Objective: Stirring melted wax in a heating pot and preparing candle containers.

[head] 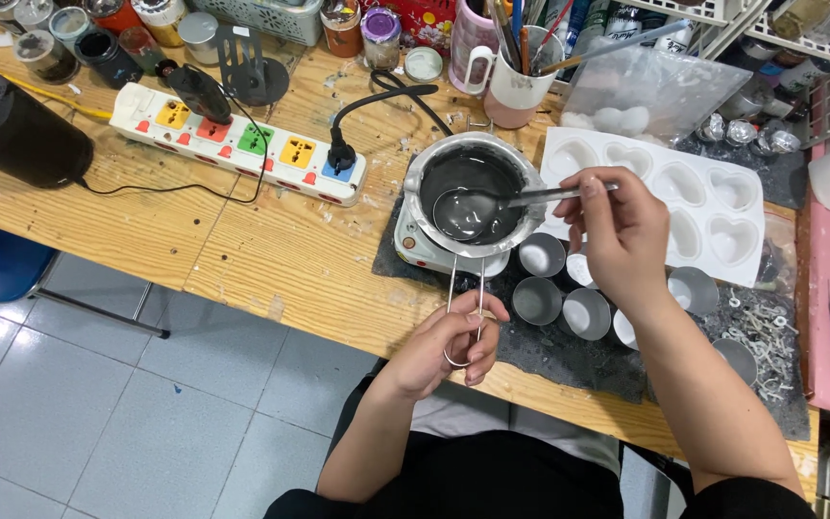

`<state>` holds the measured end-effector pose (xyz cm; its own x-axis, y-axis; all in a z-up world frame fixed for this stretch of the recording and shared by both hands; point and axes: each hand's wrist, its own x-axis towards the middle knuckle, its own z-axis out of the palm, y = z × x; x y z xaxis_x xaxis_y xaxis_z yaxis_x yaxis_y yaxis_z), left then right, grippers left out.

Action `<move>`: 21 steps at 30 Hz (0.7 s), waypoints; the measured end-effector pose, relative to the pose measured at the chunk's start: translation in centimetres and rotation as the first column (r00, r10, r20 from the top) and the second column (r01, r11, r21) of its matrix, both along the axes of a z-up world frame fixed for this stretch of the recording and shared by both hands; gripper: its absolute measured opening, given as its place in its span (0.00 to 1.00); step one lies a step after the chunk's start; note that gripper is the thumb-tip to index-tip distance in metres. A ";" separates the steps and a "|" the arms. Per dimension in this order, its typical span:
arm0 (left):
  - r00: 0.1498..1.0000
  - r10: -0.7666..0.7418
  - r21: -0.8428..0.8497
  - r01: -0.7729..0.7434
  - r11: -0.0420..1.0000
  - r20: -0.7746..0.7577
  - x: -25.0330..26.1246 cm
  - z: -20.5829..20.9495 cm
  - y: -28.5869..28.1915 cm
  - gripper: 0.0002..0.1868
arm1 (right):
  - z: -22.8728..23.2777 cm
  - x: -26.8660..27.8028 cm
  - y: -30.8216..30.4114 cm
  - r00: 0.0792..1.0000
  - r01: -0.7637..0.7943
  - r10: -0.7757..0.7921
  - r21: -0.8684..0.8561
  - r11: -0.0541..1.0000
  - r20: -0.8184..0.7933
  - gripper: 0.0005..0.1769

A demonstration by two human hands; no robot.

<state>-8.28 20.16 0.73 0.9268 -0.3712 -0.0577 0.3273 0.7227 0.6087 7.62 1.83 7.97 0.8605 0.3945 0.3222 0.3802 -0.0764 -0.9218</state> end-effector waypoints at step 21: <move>0.998 0.031 -0.115 -0.037 0.993 -0.059 0.8 -0.5 -0.4 0.14 | 2.6 -1.8 -0.8 0.819 -0.002 0.250 -0.433 0.901 0.517 0.15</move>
<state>-7.45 19.73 0.18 0.9354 -0.3468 -0.0691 0.3331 0.7985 0.5015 5.81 0.99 10.54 0.5189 0.6847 0.5117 0.8405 -0.2998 -0.4513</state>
